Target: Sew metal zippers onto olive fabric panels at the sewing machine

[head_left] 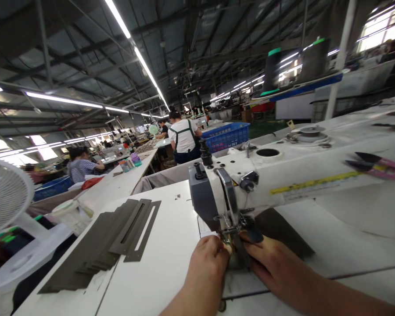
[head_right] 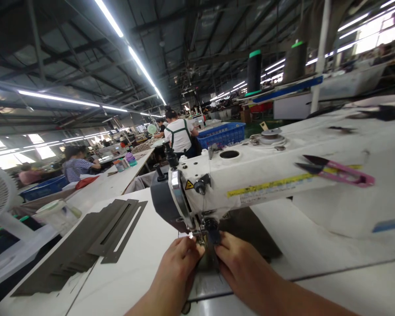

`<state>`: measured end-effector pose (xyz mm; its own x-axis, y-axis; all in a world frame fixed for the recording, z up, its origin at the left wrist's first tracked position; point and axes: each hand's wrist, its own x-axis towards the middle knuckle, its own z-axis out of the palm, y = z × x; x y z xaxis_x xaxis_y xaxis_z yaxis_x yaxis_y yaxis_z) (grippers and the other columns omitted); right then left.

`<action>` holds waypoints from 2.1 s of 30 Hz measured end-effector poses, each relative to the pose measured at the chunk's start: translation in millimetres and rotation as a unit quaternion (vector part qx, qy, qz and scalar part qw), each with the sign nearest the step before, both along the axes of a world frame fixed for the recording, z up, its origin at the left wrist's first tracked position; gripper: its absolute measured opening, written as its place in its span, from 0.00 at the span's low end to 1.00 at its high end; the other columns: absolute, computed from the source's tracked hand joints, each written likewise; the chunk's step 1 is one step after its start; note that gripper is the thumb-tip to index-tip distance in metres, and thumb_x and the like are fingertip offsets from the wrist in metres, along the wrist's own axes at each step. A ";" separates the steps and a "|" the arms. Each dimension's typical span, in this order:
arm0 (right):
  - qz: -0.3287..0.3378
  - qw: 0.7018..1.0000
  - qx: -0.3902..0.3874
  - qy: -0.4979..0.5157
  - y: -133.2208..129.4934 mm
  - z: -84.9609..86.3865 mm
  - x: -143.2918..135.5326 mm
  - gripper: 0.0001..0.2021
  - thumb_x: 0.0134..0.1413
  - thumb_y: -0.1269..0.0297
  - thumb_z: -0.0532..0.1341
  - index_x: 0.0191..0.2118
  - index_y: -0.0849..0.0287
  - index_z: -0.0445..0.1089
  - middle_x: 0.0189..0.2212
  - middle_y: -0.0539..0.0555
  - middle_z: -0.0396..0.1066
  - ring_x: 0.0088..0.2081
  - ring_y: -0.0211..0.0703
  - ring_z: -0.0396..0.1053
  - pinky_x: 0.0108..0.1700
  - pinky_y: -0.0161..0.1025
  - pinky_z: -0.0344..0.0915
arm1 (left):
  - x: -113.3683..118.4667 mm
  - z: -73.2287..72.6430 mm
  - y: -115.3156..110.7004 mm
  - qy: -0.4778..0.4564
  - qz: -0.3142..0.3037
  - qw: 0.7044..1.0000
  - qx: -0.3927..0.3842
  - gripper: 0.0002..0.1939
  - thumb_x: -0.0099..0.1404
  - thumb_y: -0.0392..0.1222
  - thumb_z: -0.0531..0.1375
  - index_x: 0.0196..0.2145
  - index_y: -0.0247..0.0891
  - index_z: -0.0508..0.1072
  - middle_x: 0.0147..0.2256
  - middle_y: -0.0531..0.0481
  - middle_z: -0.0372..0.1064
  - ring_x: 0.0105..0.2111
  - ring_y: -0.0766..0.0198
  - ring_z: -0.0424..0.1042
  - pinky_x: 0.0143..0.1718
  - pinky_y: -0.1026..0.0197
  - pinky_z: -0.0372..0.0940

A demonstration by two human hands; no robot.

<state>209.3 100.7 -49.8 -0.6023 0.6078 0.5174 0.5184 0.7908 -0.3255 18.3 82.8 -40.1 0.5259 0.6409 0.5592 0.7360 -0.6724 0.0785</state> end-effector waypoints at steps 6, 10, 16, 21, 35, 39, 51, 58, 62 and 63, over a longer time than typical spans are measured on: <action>0.025 0.994 0.110 0.008 -4.5 -3.8 5.4 0.18 0.53 0.77 0.49 0.43 0.60 0.71 0.39 0.58 0.74 0.41 0.42 0.72 0.45 0.36 0.69 | -4.5 -8.0 -6.4 0.016 -0.037 0.993 0.111 0.09 0.65 0.31 0.50 0.36 0.33 0.70 0.31 0.47 0.70 0.32 0.62 0.72 0.43 0.57 0.68; 0.021 0.993 0.112 0.036 -2.9 0.1 2.2 0.18 0.54 0.78 0.47 0.41 0.59 0.72 0.36 0.57 0.74 0.39 0.41 0.73 0.43 0.34 0.69 | -3.4 -13.9 -1.7 0.045 -0.025 0.987 0.154 0.12 0.67 0.29 0.48 0.30 0.34 0.69 0.26 0.51 0.68 0.26 0.67 0.72 0.44 0.59 0.68; 0.022 0.995 0.090 0.039 3.9 1.3 -0.9 0.18 0.53 0.80 0.46 0.37 0.59 0.72 0.32 0.56 0.74 0.36 0.39 0.73 0.41 0.32 0.69 | -2.2 -10.5 8.4 0.057 -0.029 0.984 0.169 0.14 0.68 0.31 0.46 0.29 0.32 0.69 0.25 0.50 0.67 0.25 0.67 0.71 0.41 0.59 0.69; -0.012 0.999 0.046 0.002 13.5 -4.1 -1.0 0.16 0.53 0.76 0.46 0.32 0.59 0.71 0.31 0.57 0.73 0.34 0.45 0.73 0.37 0.37 0.71 | -2.7 -9.3 11.3 0.070 -0.022 0.990 0.123 0.10 0.66 0.30 0.50 0.31 0.31 0.69 0.26 0.48 0.68 0.27 0.63 0.70 0.37 0.60 0.70; -0.018 0.998 0.059 0.019 20.8 -5.7 -2.8 0.14 0.55 0.75 0.46 0.31 0.59 0.69 0.31 0.57 0.73 0.32 0.44 0.72 0.33 0.36 0.68 | -6.4 -9.5 14.0 0.080 -0.013 0.995 0.054 0.02 0.64 0.32 0.58 0.32 0.33 0.70 0.33 0.47 0.72 0.34 0.63 0.72 0.45 0.59 0.67; -0.016 0.998 0.058 0.020 21.3 -4.4 -3.1 0.14 0.55 0.74 0.46 0.32 0.59 0.69 0.30 0.57 0.73 0.32 0.44 0.72 0.33 0.35 0.68 | -6.9 -10.9 15.9 0.081 -0.004 0.996 0.040 0.01 0.62 0.32 0.59 0.31 0.33 0.70 0.33 0.48 0.73 0.34 0.63 0.73 0.45 0.59 0.67; -0.027 0.998 0.057 0.009 23.4 -10.7 -1.8 0.14 0.55 0.73 0.47 0.30 0.59 0.68 0.30 0.57 0.73 0.32 0.45 0.73 0.33 0.37 0.69 | -10.4 -9.7 15.3 0.077 -0.005 0.997 -0.006 0.02 0.61 0.35 0.61 0.32 0.38 0.70 0.32 0.53 0.73 0.35 0.65 0.72 0.49 0.59 0.62; -0.026 0.998 0.051 -0.006 25.5 -12.6 -1.8 0.12 0.54 0.75 0.48 0.31 0.59 0.68 0.30 0.58 0.73 0.34 0.48 0.73 0.34 0.40 0.70 | -12.0 -11.3 17.0 0.092 0.000 0.996 -0.007 0.03 0.60 0.33 0.62 0.31 0.37 0.70 0.33 0.53 0.73 0.34 0.66 0.72 0.48 0.58 0.61; -0.026 0.998 0.050 -0.002 24.1 -13.0 -0.9 0.12 0.55 0.74 0.48 0.32 0.59 0.67 0.30 0.58 0.73 0.34 0.47 0.73 0.35 0.40 0.70 | -12.4 -11.3 17.7 0.090 -0.001 0.996 -0.008 0.03 0.59 0.34 0.62 0.30 0.37 0.70 0.33 0.54 0.73 0.35 0.66 0.73 0.49 0.59 0.61; -0.025 0.998 0.049 0.000 23.9 -13.1 -0.5 0.12 0.55 0.74 0.48 0.32 0.59 0.67 0.30 0.58 0.73 0.34 0.46 0.73 0.35 0.40 0.70 | -12.5 -11.5 17.9 0.091 -0.001 0.996 -0.008 0.03 0.60 0.34 0.62 0.31 0.37 0.70 0.33 0.53 0.73 0.35 0.66 0.73 0.49 0.59 0.61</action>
<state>208.8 124.7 -62.9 -0.5728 0.5831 0.5761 0.5580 0.7922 -0.2471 5.8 100.7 -51.7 0.6191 0.6476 0.4442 0.7371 -0.6743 -0.0444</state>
